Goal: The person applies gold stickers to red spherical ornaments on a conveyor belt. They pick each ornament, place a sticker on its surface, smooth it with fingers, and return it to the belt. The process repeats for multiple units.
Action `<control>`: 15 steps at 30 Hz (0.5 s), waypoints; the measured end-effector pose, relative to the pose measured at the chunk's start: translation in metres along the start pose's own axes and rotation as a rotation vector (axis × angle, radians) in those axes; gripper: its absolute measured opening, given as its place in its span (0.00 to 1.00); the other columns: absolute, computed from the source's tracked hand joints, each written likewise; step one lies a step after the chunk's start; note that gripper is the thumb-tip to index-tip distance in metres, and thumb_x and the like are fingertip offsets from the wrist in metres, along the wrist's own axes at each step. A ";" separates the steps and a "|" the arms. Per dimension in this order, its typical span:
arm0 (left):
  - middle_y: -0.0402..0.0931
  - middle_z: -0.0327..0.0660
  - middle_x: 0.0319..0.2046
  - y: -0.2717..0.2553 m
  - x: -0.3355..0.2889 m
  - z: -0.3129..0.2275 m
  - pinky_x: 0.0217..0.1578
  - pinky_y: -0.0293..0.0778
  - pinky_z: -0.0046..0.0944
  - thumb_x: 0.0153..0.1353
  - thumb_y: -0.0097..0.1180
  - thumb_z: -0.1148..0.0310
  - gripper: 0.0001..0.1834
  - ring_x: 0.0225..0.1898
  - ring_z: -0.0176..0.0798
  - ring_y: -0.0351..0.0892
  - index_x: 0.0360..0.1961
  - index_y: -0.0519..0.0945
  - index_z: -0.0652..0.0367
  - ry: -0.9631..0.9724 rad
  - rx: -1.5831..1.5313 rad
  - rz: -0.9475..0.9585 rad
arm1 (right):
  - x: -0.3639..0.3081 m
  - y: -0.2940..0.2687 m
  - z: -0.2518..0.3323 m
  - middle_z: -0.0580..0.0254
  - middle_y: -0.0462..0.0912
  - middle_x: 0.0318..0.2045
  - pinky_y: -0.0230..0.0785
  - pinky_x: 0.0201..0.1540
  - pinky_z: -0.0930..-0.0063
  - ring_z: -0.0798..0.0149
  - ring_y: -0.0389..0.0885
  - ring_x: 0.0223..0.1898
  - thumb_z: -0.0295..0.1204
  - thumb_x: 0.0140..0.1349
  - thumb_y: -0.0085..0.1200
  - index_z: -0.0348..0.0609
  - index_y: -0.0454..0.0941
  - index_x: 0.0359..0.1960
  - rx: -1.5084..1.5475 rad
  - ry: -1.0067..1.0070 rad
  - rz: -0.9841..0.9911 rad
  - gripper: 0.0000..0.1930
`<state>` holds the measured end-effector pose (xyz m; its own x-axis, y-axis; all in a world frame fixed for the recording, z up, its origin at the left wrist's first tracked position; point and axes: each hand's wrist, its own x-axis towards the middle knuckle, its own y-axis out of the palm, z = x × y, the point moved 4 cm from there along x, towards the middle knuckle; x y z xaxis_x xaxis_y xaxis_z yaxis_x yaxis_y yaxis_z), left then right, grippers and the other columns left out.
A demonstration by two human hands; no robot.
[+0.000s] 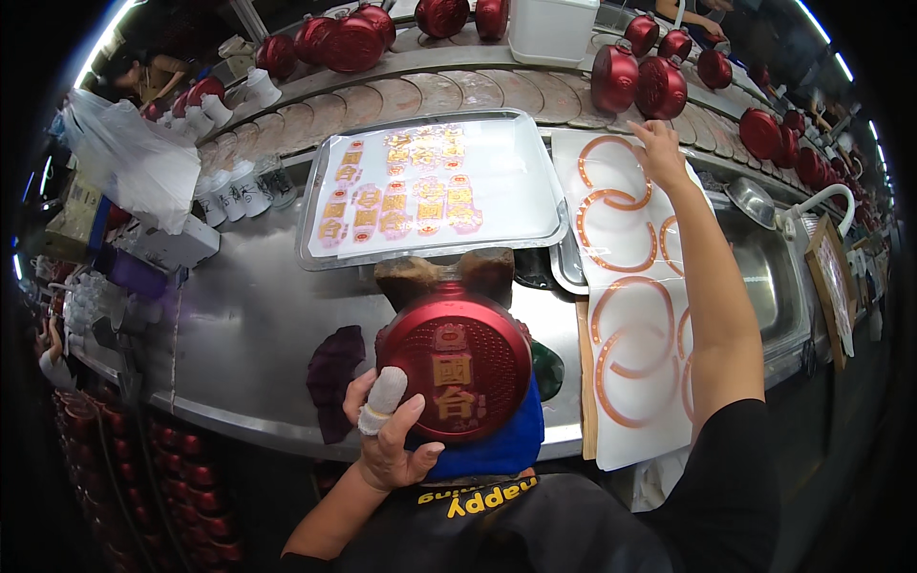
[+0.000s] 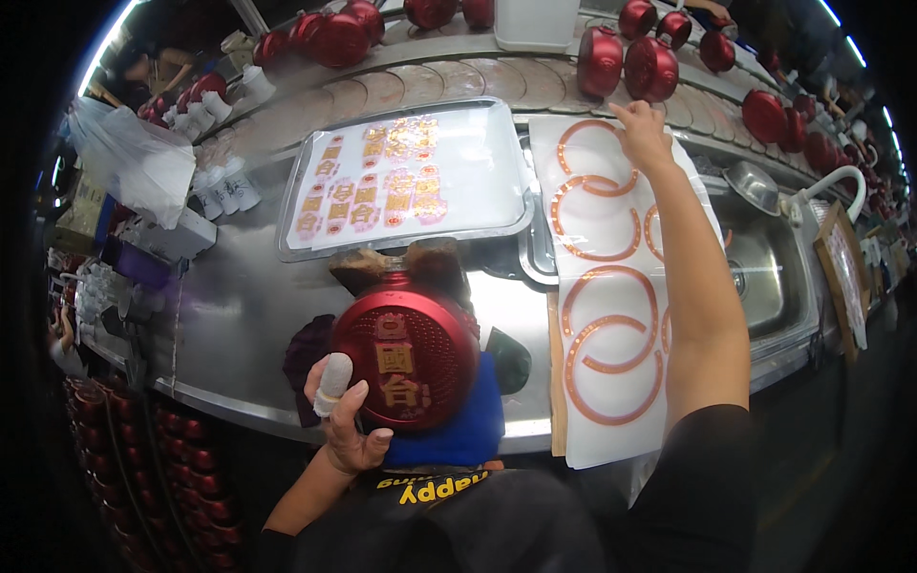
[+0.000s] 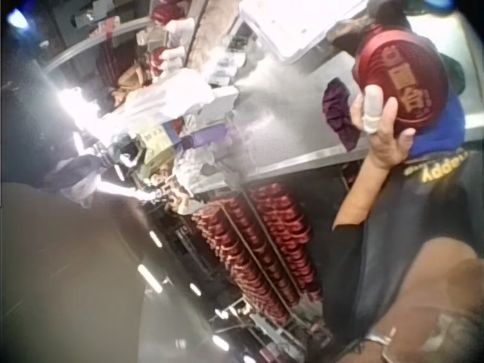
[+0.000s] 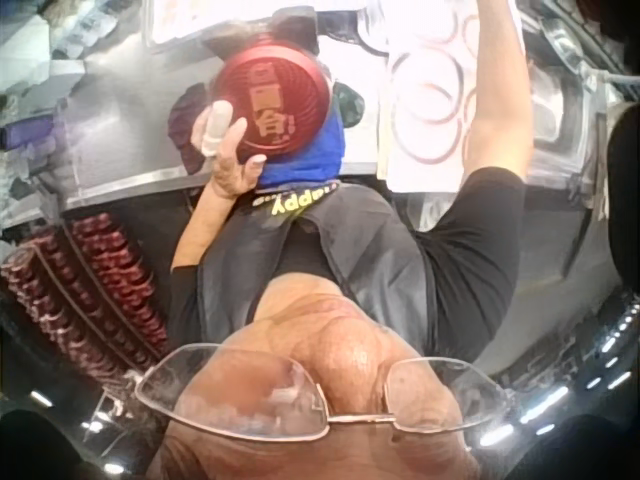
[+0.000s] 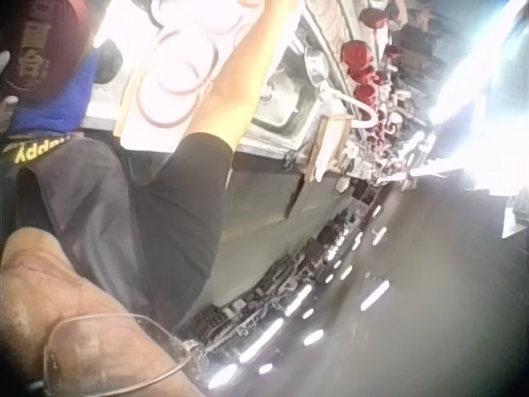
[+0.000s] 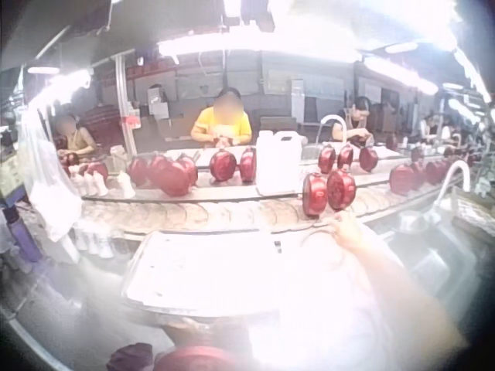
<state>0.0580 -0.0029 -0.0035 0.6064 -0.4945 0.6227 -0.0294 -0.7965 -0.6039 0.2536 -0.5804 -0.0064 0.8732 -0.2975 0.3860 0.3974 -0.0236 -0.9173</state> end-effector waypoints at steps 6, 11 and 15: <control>0.67 0.55 0.68 -0.001 0.001 -0.002 0.64 0.61 0.61 0.70 0.59 0.45 0.30 0.69 0.62 0.58 0.64 0.76 0.52 -0.007 0.062 0.000 | 0.019 0.026 -0.002 0.60 0.77 0.53 0.70 0.62 0.52 0.48 0.72 0.61 0.34 0.55 0.71 0.49 0.84 0.42 0.070 -0.008 0.015 0.14; 0.67 0.55 0.67 -0.002 0.005 -0.003 0.63 0.62 0.61 0.69 0.60 0.45 0.30 0.68 0.61 0.59 0.64 0.76 0.52 0.010 0.064 -0.012 | 0.020 0.014 -0.006 0.62 0.79 0.47 0.69 0.60 0.56 0.49 0.74 0.56 0.30 0.57 0.70 0.45 0.84 0.37 0.164 -0.107 -0.141 0.08; 0.69 0.57 0.66 -0.009 0.027 -0.010 0.64 0.63 0.59 0.70 0.60 0.49 0.29 0.66 0.62 0.62 0.63 0.76 0.56 0.025 0.033 -0.023 | -0.005 -0.037 0.025 0.60 0.79 0.48 0.68 0.60 0.57 0.50 0.73 0.56 0.28 0.60 0.68 0.42 0.83 0.37 0.260 -0.288 -0.224 0.07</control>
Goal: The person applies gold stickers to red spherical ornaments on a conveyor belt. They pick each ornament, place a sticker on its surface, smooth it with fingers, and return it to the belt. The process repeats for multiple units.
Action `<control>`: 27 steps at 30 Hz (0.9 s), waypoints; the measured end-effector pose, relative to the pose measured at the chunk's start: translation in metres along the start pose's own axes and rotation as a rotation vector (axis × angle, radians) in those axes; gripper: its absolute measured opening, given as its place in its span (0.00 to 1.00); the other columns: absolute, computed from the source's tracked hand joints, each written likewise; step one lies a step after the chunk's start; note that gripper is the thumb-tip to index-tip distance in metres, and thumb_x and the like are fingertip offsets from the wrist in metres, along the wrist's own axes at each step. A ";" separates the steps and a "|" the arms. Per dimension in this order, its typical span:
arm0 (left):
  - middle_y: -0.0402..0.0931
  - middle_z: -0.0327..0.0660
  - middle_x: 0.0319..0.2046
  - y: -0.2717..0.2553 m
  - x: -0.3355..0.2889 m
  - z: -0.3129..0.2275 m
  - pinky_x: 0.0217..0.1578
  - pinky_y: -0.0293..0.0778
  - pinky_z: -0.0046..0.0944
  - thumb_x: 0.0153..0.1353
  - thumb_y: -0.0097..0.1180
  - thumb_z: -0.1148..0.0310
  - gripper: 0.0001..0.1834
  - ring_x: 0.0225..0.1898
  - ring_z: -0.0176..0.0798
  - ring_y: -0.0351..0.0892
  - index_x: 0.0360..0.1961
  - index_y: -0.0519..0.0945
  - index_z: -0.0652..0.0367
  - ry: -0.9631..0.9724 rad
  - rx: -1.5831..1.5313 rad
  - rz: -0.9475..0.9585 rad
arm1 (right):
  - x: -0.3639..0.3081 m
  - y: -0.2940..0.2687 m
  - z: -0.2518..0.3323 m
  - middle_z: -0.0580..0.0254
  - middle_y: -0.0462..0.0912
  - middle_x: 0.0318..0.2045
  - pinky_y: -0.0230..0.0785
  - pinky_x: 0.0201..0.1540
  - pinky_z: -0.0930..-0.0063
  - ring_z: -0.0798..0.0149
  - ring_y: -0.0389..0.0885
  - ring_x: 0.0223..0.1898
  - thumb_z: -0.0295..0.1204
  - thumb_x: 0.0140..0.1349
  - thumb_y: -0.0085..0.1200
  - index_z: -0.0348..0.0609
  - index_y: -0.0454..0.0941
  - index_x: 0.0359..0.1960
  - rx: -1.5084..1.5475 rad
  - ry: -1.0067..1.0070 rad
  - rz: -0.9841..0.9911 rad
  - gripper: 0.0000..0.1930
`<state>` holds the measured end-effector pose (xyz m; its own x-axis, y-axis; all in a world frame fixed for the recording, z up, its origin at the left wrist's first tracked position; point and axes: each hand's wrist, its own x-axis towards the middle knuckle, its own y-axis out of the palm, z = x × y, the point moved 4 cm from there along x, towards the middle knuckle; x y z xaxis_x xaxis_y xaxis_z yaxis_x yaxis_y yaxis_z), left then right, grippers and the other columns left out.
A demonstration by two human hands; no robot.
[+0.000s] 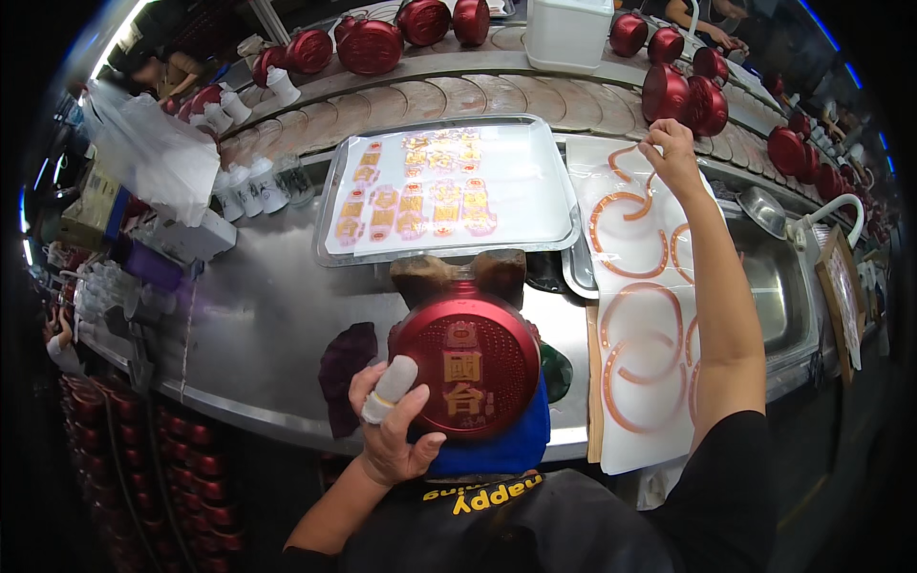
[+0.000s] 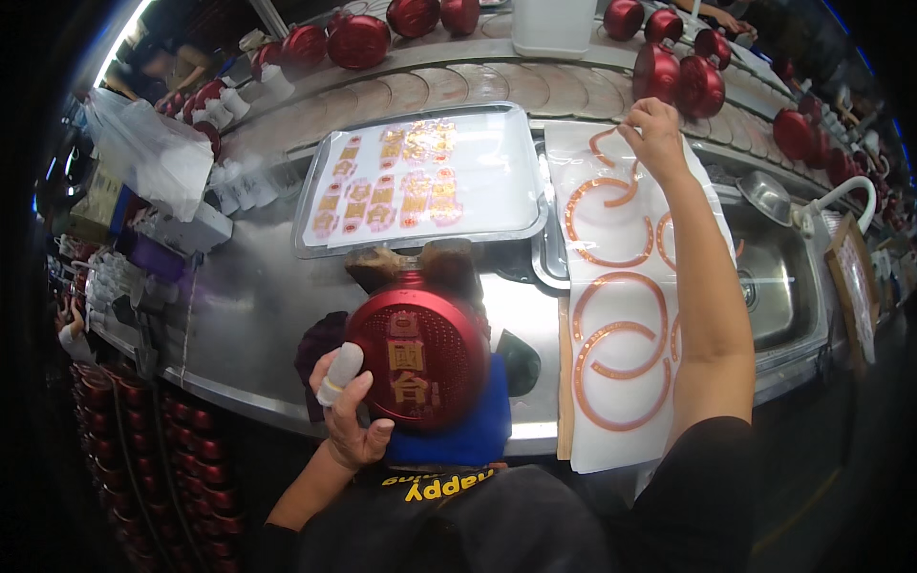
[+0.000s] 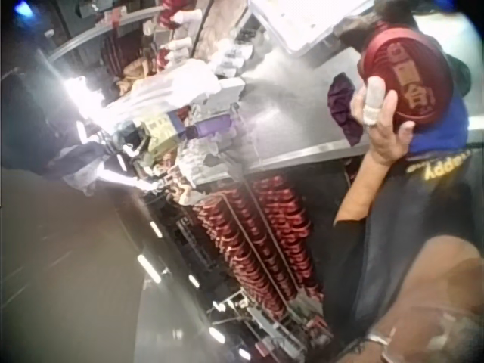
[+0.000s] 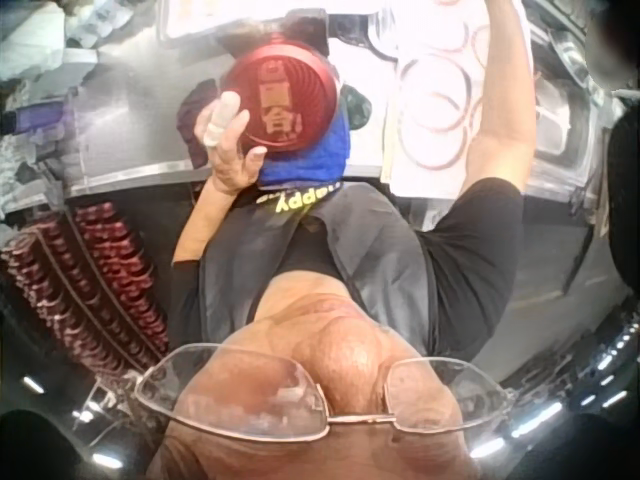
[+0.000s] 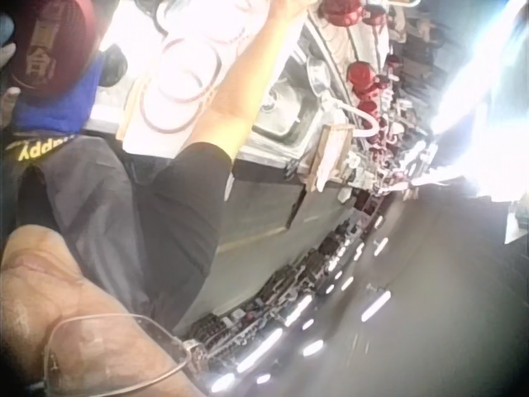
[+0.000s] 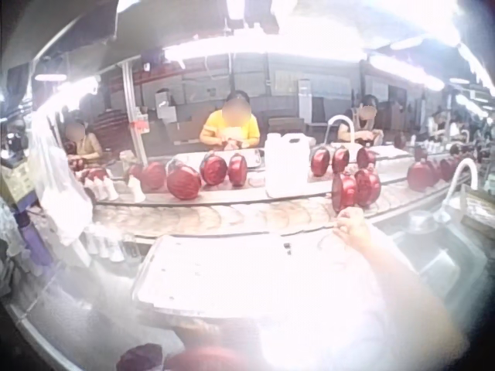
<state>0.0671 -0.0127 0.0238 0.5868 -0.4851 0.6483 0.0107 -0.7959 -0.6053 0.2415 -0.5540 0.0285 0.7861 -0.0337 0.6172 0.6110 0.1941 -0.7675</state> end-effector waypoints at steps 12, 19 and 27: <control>0.72 0.65 0.59 0.021 0.186 -0.051 0.67 0.59 0.55 0.63 0.64 0.52 0.34 0.65 0.65 0.66 0.67 0.75 0.58 0.144 -0.314 0.094 | -0.046 -0.198 0.272 0.52 0.74 0.57 0.68 0.59 0.57 0.49 0.74 0.60 0.25 0.61 0.66 0.39 0.76 0.32 0.224 -0.359 0.193 0.09; 0.78 0.47 0.32 -0.026 0.143 -0.061 0.46 0.70 0.47 0.69 0.61 0.62 0.12 0.41 0.51 0.76 0.35 0.79 0.61 -0.075 -0.604 0.429 | -0.086 -0.204 0.323 0.48 0.75 0.53 0.68 0.58 0.55 0.46 0.75 0.56 0.25 0.59 0.68 0.40 0.78 0.32 0.612 -0.220 0.325 0.08; 0.81 0.44 0.29 -0.033 0.106 -0.009 0.38 0.72 0.48 0.68 0.64 0.63 0.12 0.31 0.52 0.79 0.32 0.79 0.60 -0.418 -0.197 0.281 | -0.100 -0.107 0.337 0.48 0.75 0.49 0.66 0.58 0.54 0.45 0.72 0.54 0.27 0.66 0.63 0.38 0.77 0.34 0.633 -0.058 0.272 0.07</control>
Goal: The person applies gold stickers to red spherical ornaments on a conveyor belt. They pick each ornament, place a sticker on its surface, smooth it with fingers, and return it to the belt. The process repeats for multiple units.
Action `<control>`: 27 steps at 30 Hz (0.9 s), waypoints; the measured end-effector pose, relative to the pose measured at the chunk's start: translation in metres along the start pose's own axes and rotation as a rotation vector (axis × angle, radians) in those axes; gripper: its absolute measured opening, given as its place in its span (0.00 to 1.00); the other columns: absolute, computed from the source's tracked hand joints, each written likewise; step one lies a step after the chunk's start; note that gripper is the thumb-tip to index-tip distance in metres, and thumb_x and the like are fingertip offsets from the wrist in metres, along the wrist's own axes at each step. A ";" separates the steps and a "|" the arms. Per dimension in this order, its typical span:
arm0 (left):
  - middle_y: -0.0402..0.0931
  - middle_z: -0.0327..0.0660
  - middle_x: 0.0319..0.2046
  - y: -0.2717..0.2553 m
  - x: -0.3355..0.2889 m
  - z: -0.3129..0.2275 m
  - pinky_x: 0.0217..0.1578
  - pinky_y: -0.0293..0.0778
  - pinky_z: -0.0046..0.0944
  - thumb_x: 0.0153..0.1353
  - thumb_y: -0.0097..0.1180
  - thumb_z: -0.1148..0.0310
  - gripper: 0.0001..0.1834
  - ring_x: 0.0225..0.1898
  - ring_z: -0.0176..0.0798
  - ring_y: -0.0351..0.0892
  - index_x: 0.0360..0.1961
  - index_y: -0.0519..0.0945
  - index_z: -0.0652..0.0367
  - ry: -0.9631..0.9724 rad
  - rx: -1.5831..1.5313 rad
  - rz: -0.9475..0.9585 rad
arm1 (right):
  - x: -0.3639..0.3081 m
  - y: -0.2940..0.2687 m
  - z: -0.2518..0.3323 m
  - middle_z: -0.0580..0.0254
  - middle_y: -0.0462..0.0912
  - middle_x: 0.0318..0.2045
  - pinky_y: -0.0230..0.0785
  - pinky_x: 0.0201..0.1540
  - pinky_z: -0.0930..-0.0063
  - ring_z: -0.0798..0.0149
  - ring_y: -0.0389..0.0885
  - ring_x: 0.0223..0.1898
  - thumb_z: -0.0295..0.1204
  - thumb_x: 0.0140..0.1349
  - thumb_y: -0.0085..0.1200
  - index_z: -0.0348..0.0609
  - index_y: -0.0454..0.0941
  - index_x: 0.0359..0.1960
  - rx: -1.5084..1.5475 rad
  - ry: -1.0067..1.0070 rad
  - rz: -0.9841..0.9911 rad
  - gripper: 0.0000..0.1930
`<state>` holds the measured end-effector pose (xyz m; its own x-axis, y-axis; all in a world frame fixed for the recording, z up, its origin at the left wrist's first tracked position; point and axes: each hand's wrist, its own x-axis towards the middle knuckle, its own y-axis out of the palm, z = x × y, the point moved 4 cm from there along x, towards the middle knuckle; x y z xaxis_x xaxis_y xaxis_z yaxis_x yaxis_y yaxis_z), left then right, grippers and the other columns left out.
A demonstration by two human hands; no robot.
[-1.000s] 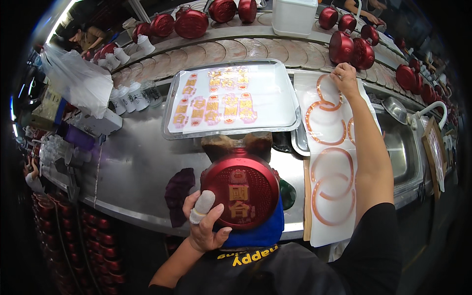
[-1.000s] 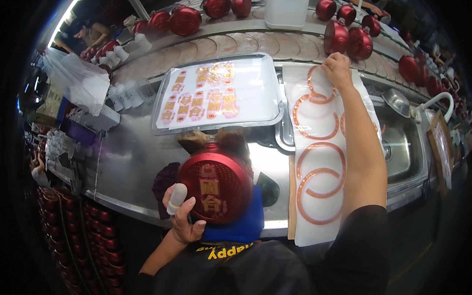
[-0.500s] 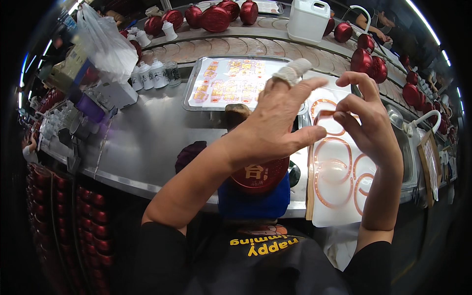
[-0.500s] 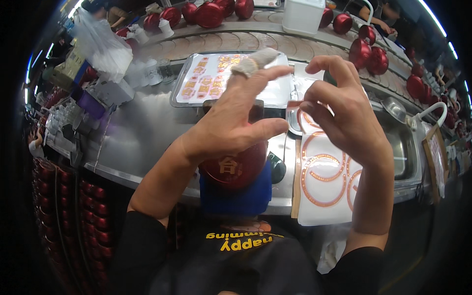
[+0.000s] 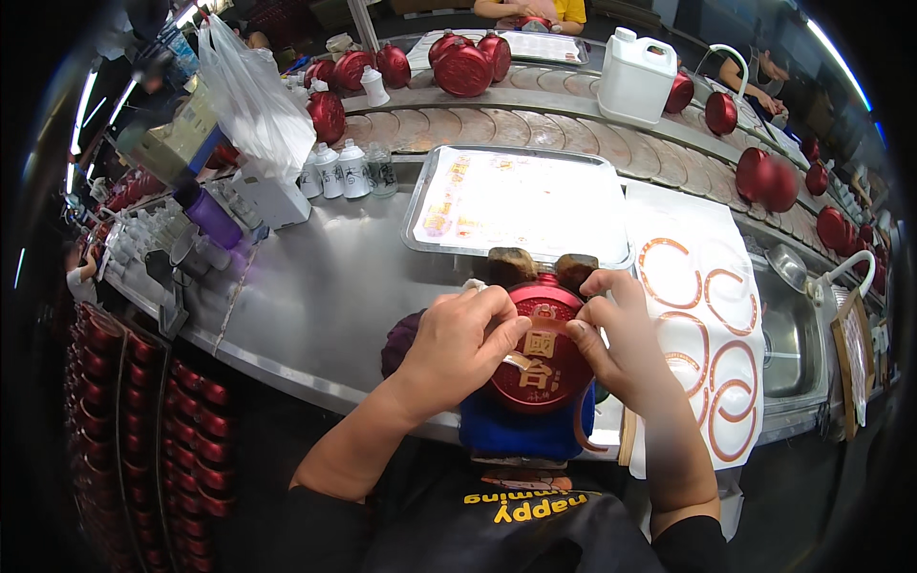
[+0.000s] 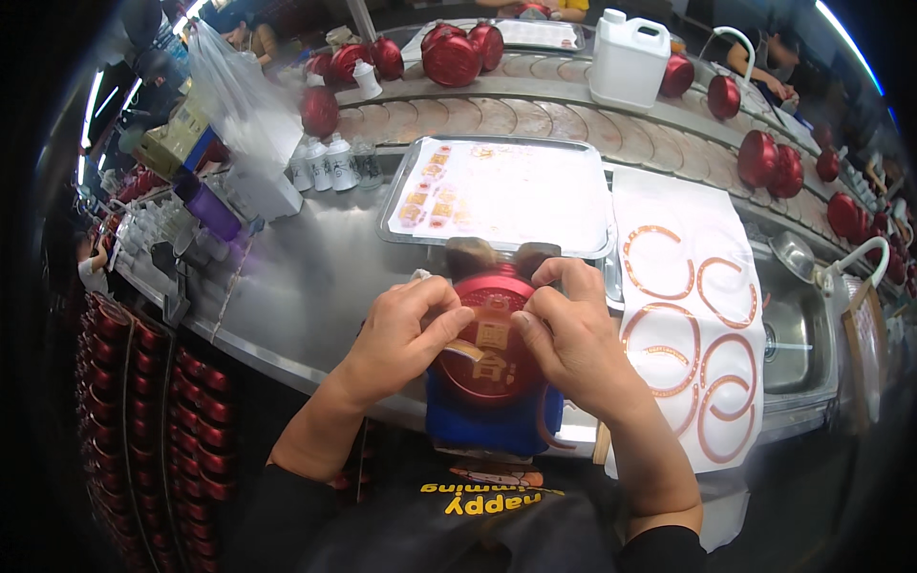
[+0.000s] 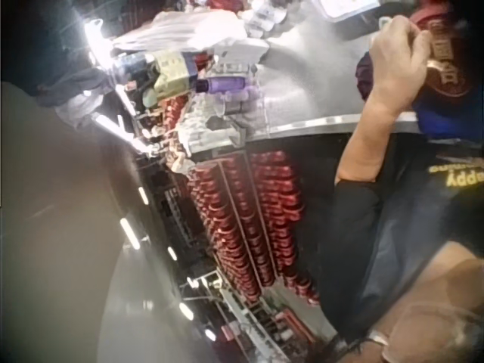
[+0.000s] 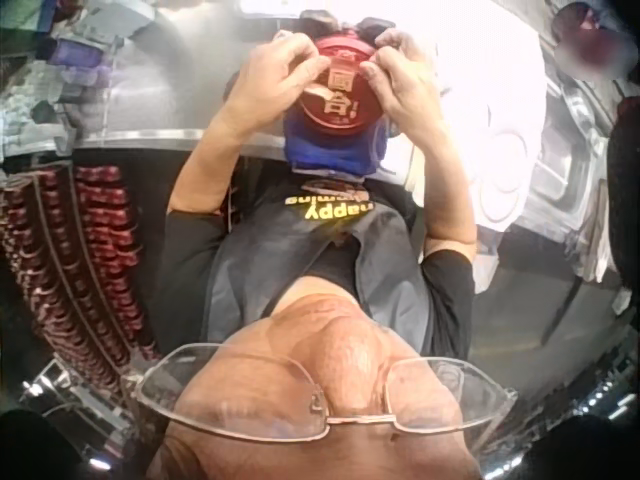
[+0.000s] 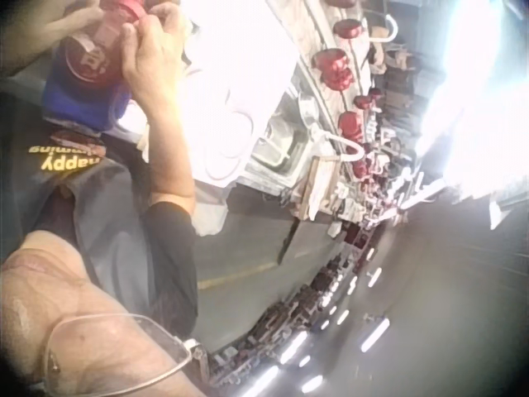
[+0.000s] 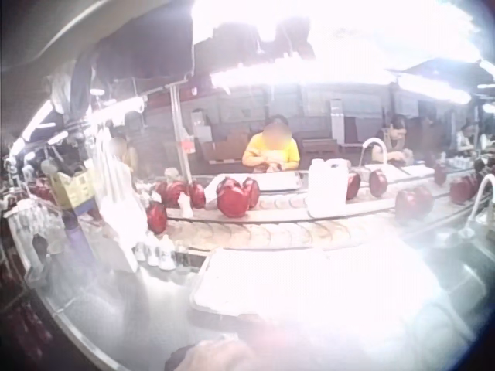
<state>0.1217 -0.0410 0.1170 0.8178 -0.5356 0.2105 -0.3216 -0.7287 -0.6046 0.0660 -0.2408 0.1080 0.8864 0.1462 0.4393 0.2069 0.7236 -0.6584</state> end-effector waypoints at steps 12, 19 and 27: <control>0.77 0.41 0.27 0.009 0.026 0.027 0.46 0.66 0.51 0.67 0.64 0.64 0.10 0.35 0.47 0.77 0.32 0.78 0.56 0.133 0.219 -0.182 | 0.018 0.012 -0.026 0.48 0.76 0.46 0.67 0.56 0.54 0.44 0.73 0.51 0.23 0.58 0.67 0.38 0.76 0.31 -0.146 0.014 -0.141 0.09; 0.76 0.40 0.27 0.013 0.029 0.034 0.46 0.65 0.50 0.66 0.64 0.64 0.11 0.34 0.47 0.76 0.31 0.77 0.56 0.025 0.080 -0.132 | 0.016 0.007 -0.031 0.47 0.75 0.49 0.68 0.58 0.54 0.44 0.74 0.54 0.21 0.57 0.67 0.38 0.77 0.34 -0.116 0.051 -0.102 0.08; 0.75 0.39 0.27 0.012 0.028 0.034 0.45 0.66 0.49 0.66 0.64 0.65 0.10 0.34 0.46 0.76 0.30 0.77 0.55 0.021 0.029 -0.141 | 0.004 0.006 -0.024 0.49 0.73 0.60 0.69 0.63 0.51 0.43 0.72 0.61 0.24 0.56 0.70 0.53 0.84 0.59 -0.158 -0.123 0.081 0.26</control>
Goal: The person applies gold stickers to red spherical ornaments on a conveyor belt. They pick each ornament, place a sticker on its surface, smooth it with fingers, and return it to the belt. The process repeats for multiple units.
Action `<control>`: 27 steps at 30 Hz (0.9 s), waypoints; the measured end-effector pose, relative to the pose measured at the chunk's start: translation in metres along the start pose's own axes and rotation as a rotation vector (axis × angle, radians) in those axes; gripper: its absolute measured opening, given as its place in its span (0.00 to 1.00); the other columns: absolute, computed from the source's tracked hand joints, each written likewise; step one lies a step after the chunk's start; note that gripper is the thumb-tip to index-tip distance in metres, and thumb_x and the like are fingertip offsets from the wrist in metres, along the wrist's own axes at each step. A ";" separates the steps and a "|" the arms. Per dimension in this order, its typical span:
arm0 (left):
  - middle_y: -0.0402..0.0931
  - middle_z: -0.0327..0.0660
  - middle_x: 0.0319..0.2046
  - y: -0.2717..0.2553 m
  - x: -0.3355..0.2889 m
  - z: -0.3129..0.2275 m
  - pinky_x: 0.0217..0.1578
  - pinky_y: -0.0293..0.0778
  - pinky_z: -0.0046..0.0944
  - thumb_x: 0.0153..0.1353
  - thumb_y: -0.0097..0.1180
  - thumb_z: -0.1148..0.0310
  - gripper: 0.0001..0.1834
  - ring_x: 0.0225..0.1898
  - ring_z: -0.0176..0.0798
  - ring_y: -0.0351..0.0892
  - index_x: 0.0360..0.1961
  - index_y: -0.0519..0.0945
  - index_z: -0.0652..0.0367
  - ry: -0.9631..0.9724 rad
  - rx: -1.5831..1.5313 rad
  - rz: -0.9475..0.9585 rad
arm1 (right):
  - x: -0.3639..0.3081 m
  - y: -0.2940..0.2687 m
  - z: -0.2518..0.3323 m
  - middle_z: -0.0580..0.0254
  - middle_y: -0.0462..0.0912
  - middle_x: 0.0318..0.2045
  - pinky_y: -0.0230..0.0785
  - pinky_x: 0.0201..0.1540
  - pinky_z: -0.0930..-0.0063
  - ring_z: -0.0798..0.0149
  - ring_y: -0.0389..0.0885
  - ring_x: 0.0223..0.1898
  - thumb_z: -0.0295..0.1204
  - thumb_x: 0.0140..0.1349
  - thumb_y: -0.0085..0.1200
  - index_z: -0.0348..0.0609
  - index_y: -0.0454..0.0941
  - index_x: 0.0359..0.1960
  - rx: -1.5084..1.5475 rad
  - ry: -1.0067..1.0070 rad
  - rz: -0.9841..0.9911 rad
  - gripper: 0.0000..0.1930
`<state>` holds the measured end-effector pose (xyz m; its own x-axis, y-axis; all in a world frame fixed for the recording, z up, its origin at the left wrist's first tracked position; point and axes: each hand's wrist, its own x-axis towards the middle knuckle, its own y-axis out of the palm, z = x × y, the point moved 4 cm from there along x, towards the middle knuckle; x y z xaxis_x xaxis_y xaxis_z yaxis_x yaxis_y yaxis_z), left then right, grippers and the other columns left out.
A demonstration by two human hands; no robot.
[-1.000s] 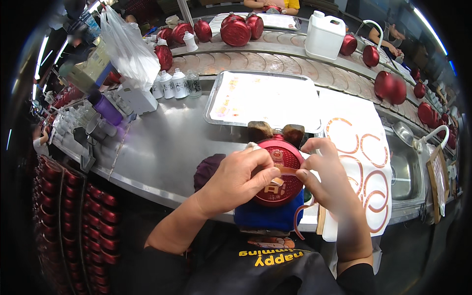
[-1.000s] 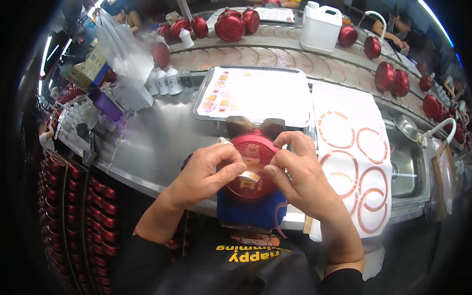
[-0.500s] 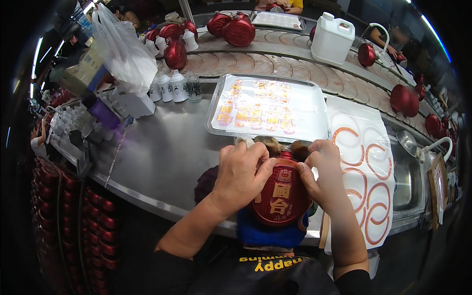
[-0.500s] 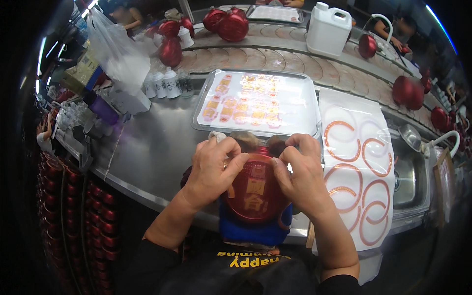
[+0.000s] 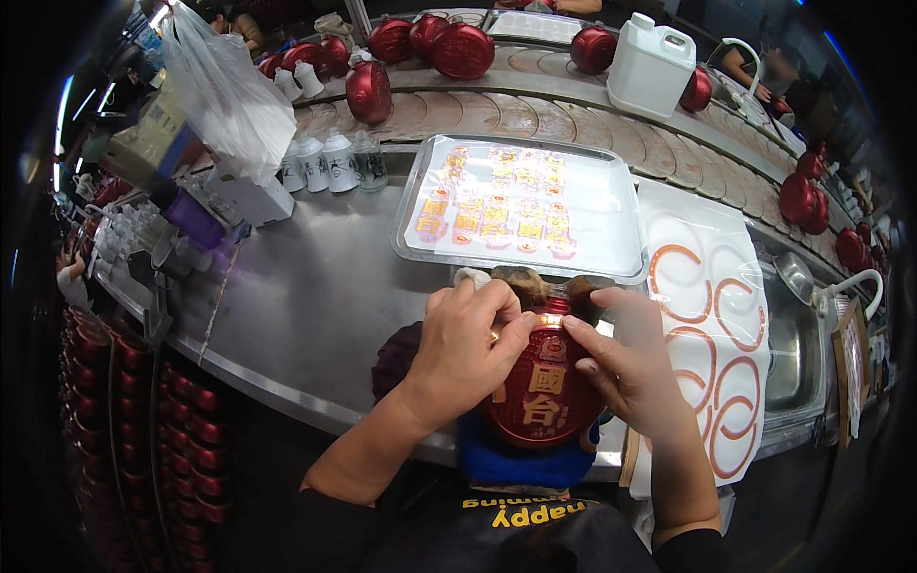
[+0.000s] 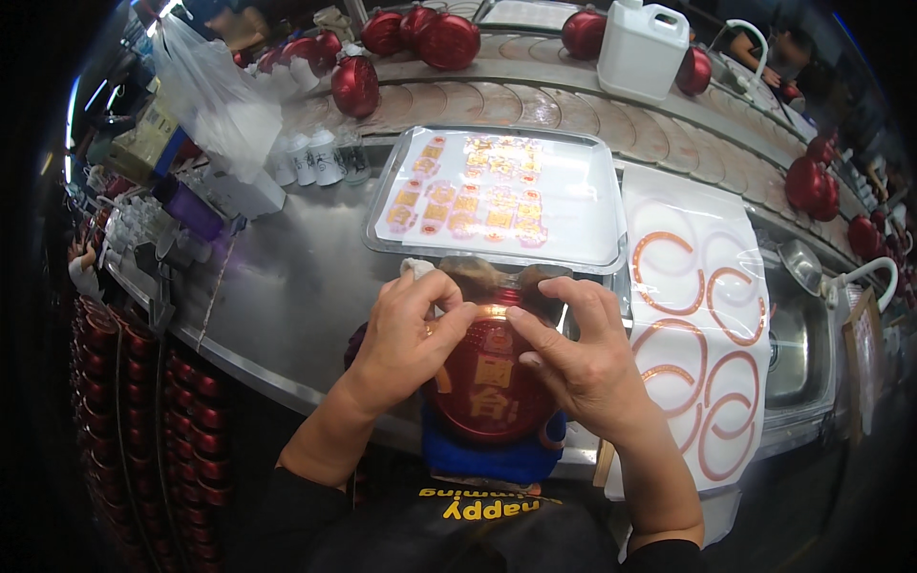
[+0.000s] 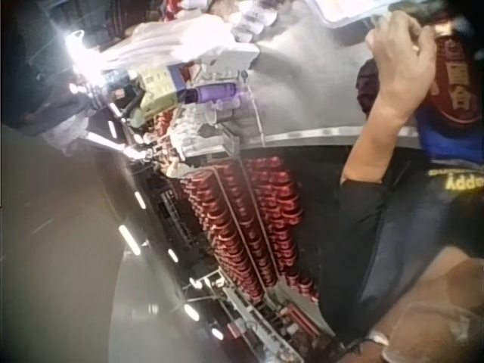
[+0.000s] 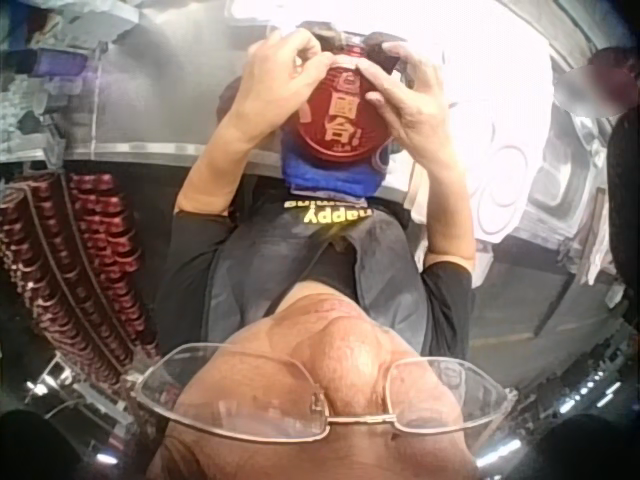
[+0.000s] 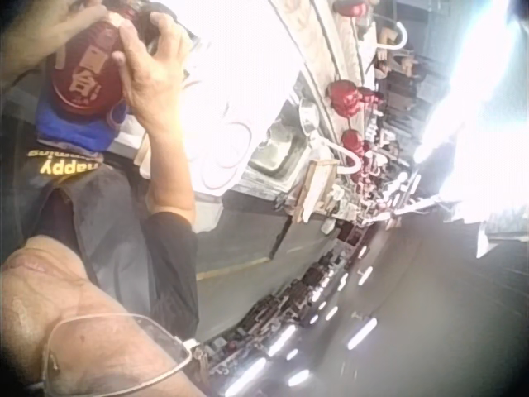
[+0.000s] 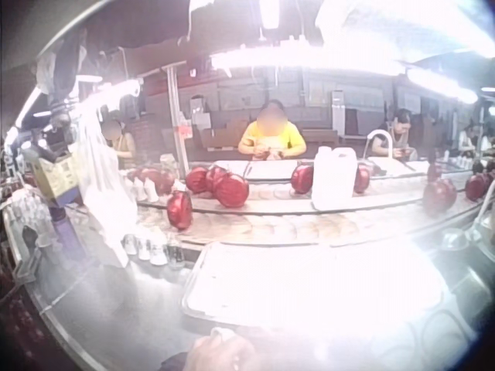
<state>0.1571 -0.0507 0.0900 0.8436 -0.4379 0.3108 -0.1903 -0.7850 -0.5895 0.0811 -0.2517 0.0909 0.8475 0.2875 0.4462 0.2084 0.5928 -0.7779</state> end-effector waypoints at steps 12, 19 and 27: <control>0.75 0.39 0.26 0.002 0.000 -0.001 0.43 0.66 0.50 0.65 0.64 0.68 0.09 0.32 0.47 0.76 0.30 0.76 0.55 0.062 0.074 -0.047 | -0.004 -0.001 0.001 0.51 0.77 0.56 0.73 0.58 0.53 0.44 0.73 0.59 0.25 0.55 0.71 0.48 0.84 0.59 -0.013 -0.020 -0.007 0.27; 0.74 0.39 0.25 0.004 0.001 0.000 0.42 0.67 0.50 0.63 0.64 0.68 0.10 0.32 0.48 0.75 0.29 0.76 0.55 0.066 0.083 -0.075 | -0.003 0.001 -0.001 0.47 0.77 0.55 0.66 0.62 0.53 0.44 0.74 0.58 0.27 0.64 0.64 0.45 0.80 0.63 0.070 -0.025 0.003 0.24; 0.74 0.39 0.25 0.005 0.000 0.001 0.41 0.67 0.50 0.63 0.64 0.68 0.10 0.31 0.48 0.75 0.29 0.76 0.55 0.055 0.078 -0.066 | -0.002 -0.001 0.003 0.55 0.80 0.51 0.75 0.55 0.56 0.48 0.77 0.56 0.24 0.55 0.70 0.43 0.84 0.56 -0.008 -0.054 -0.038 0.24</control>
<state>0.1564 -0.0542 0.0867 0.8240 -0.4110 0.3900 -0.0932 -0.7773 -0.6222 0.0777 -0.2505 0.0920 0.8114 0.3051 0.4985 0.2440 0.5981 -0.7633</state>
